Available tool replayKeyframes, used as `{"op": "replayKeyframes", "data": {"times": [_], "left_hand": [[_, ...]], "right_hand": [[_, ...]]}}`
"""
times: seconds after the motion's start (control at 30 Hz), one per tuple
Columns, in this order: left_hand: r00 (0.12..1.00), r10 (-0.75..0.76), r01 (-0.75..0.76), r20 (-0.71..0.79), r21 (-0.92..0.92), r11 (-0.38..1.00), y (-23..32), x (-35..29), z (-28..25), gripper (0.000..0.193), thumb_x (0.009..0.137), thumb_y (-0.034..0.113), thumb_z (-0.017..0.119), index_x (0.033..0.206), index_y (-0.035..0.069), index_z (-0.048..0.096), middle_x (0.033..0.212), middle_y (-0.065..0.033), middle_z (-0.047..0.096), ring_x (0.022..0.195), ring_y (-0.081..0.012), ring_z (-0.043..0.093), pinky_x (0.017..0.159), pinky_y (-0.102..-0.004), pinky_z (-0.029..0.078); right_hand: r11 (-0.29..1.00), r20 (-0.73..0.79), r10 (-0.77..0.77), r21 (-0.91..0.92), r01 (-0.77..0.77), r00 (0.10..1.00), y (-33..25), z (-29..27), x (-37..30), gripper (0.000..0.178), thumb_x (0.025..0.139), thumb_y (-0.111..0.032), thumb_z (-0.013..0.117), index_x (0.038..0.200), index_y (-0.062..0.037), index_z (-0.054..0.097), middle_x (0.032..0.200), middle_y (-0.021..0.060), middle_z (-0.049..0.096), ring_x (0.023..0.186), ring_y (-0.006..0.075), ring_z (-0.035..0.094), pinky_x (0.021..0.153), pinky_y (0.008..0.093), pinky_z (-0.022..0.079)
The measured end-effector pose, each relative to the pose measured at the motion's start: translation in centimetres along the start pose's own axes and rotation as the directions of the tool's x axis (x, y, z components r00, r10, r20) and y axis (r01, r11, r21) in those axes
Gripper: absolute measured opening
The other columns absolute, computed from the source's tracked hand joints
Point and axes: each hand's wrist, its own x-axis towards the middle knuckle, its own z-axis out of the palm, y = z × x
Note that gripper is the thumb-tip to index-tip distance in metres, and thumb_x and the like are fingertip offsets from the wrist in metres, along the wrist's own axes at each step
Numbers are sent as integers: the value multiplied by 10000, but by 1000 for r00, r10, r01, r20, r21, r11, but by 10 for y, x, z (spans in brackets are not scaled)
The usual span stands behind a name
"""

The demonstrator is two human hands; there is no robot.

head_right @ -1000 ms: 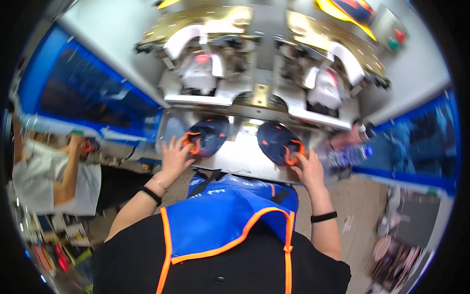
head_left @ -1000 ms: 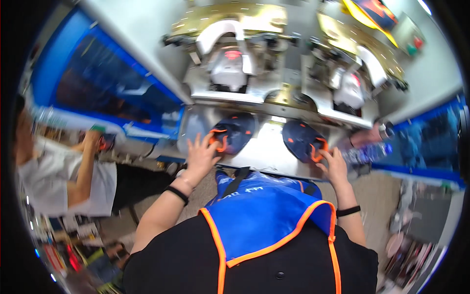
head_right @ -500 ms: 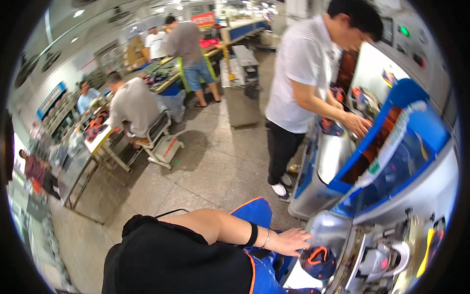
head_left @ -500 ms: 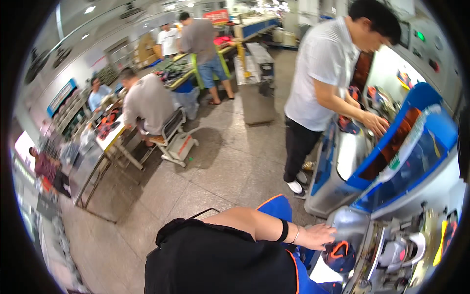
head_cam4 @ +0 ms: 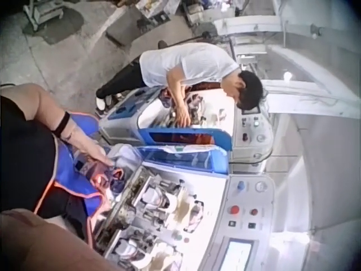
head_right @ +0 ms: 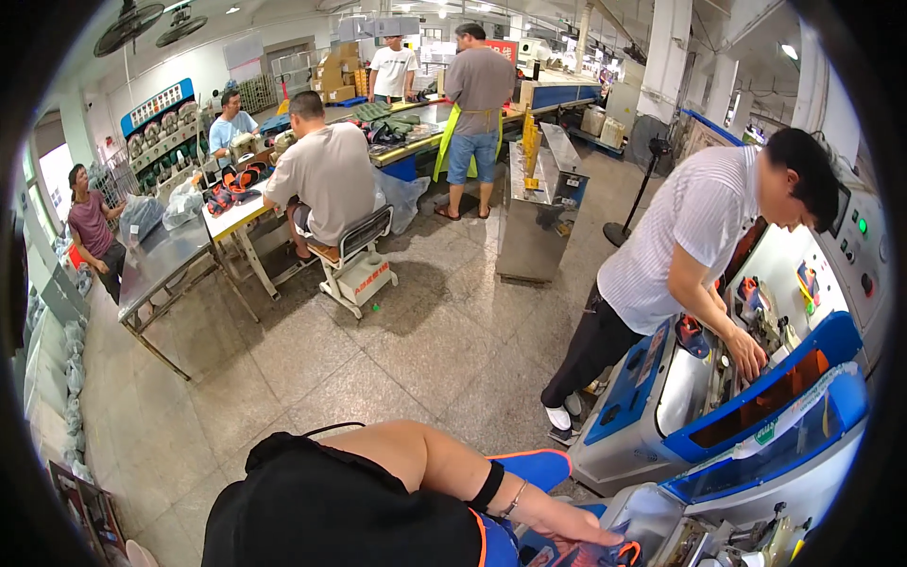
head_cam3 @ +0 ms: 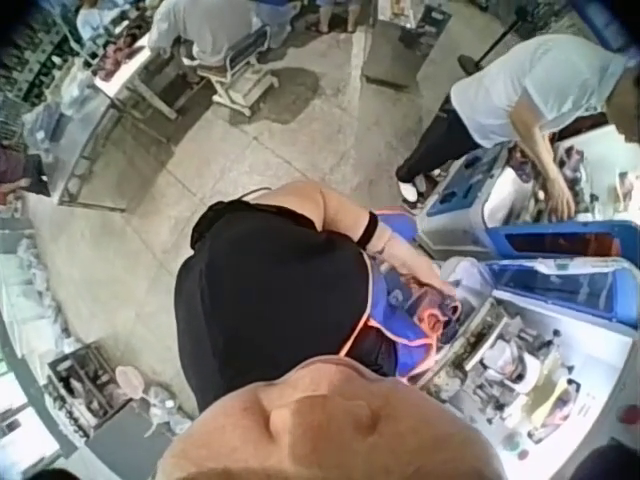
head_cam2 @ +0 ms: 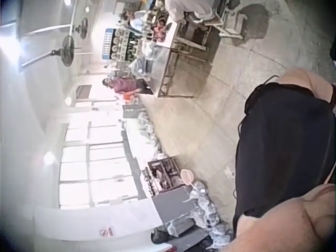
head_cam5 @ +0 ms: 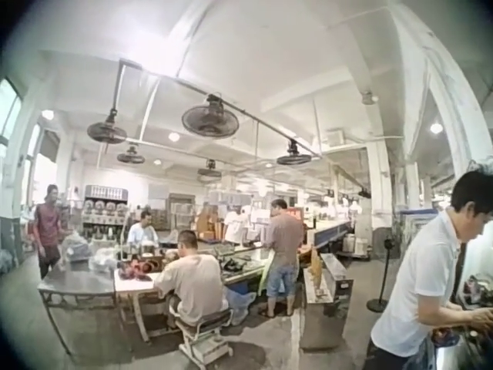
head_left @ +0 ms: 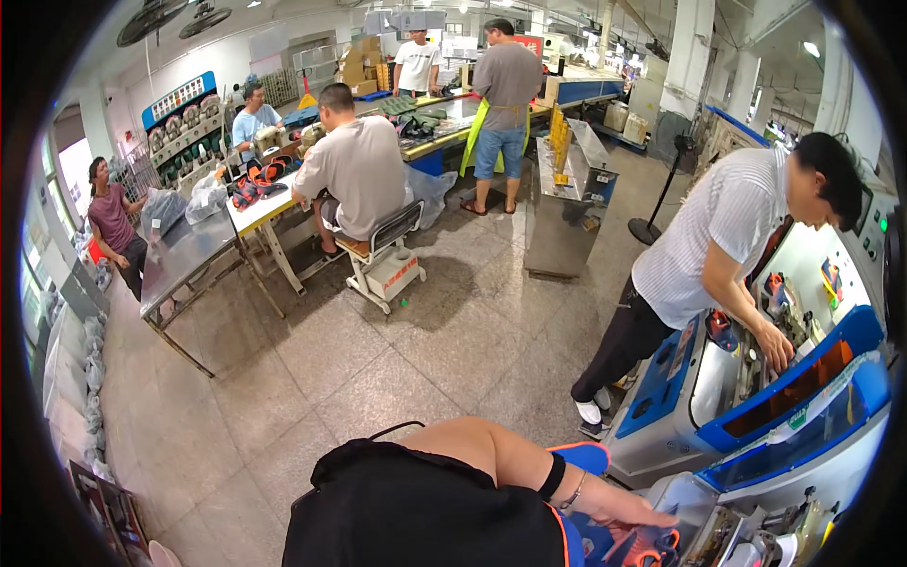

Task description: Load shoe uppers onto a lasting machine and operate the machine to shape the heel.

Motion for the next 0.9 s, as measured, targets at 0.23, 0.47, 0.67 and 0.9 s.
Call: {"op": "replayKeyframes", "data": {"times": [0.23, 0.47, 0.67, 0.9], "left_hand": [[970, 100, -133, -223, -136, 982, 1, -113, -50, 405, 924, 315, 657, 1191, 18, 595, 1057, -67, 696, 885, -145, 684, 725, -318, 561], [775, 450, -469, -443, 73, 880, -2, -240, -69, 493, 950, 386, 622, 1282, 28, 556, 1190, -57, 639, 1079, -131, 593, 942, -299, 471], [727, 517, -490, -451, 186, 852, -24, -313, -79, 420, 1034, 331, 467, 1334, 39, 505, 1217, -47, 607, 1141, -111, 516, 999, -278, 415], [599, 705, -636, -379, 310, 707, -33, -380, -80, 236, 979, 155, 522, 1174, 23, 506, 881, -47, 645, 720, -89, 624, 618, -249, 519]], "right_hand": [[998, -78, 21, 54, -16, 997, -131, 15, -10, 603, 753, -305, 794, 1303, -162, 591, 1273, 137, 568, 1145, 401, 526, 947, 473, 440], [994, -117, 22, 111, -9, 993, -256, 31, -4, 627, 755, -322, 803, 1327, -172, 592, 1303, 122, 563, 1205, 396, 505, 1004, 468, 424], [900, -40, -435, 21, 436, 899, -332, 74, 29, 452, 812, -269, 730, 1247, -199, 633, 1139, 133, 598, 992, 366, 563, 887, 497, 443], [688, 114, -714, -67, 722, 691, -378, 87, 49, 273, 872, -225, 662, 1138, -161, 659, 887, 81, 601, 816, 303, 584, 708, 440, 479]]}}
